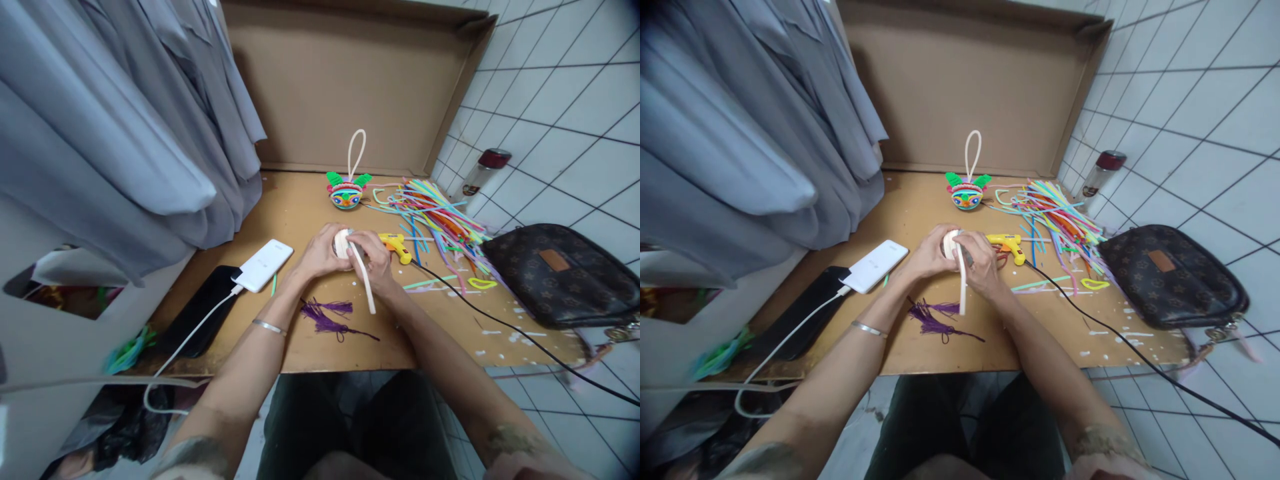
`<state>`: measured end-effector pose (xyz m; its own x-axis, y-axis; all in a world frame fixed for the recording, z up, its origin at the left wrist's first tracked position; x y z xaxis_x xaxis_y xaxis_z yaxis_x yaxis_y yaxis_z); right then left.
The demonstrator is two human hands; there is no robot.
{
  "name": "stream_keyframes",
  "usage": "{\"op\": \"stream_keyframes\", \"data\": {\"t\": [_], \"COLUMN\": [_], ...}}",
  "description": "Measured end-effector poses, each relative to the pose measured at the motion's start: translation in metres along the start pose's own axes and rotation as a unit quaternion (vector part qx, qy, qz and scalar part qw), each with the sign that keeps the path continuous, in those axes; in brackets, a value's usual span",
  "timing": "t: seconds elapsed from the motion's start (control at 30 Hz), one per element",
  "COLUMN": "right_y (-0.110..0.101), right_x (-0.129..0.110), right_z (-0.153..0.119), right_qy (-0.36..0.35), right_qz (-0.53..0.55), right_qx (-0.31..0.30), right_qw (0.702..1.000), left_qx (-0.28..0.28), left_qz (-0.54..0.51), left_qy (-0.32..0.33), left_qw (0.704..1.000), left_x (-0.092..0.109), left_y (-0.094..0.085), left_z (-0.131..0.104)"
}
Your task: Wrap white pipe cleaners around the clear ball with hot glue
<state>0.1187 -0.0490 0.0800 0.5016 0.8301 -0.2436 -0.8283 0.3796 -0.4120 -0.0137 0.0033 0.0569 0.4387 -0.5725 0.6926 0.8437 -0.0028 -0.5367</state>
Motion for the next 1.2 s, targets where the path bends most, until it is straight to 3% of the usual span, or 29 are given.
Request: {"op": "stream_keyframes", "data": {"t": [0.27,0.53,0.9,1.2], "right_y": [0.002,0.008,0.014,0.016], "right_x": [0.005,0.025,0.034,0.035], "right_z": [-0.002,-0.01,-0.014,-0.017], "right_qy": [0.018,0.089,0.127,0.14], "right_qz": [-0.007,-0.027,-0.021,-0.039], "right_qx": [-0.005,-0.042,-0.056,-0.03], "right_qw": [1.0,0.995,0.99,0.989], "left_qx": [0.001,0.009,0.026,0.024], "left_qz": [-0.009,-0.005,-0.039,-0.022], "left_qy": [-0.022,-0.068,-0.182,-0.167], "left_qw": [1.0,0.998,0.982,0.985], "left_x": [0.0,-0.007,-0.006,-0.007], "left_y": [-0.001,0.0,-0.008,-0.003], "left_z": [0.001,0.003,0.003,0.004]}}
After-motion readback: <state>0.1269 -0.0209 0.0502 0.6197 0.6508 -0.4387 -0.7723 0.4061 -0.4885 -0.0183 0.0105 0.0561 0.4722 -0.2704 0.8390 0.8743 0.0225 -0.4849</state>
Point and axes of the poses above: each hand's wrist, its own z-axis towards the middle knuckle, its own y-axis out of the palm, x = y × z, the point moved 6 cm from there along z, towards the middle knuckle, and after that the axes turned 5 degrees about -y, right-handed, at the moved point
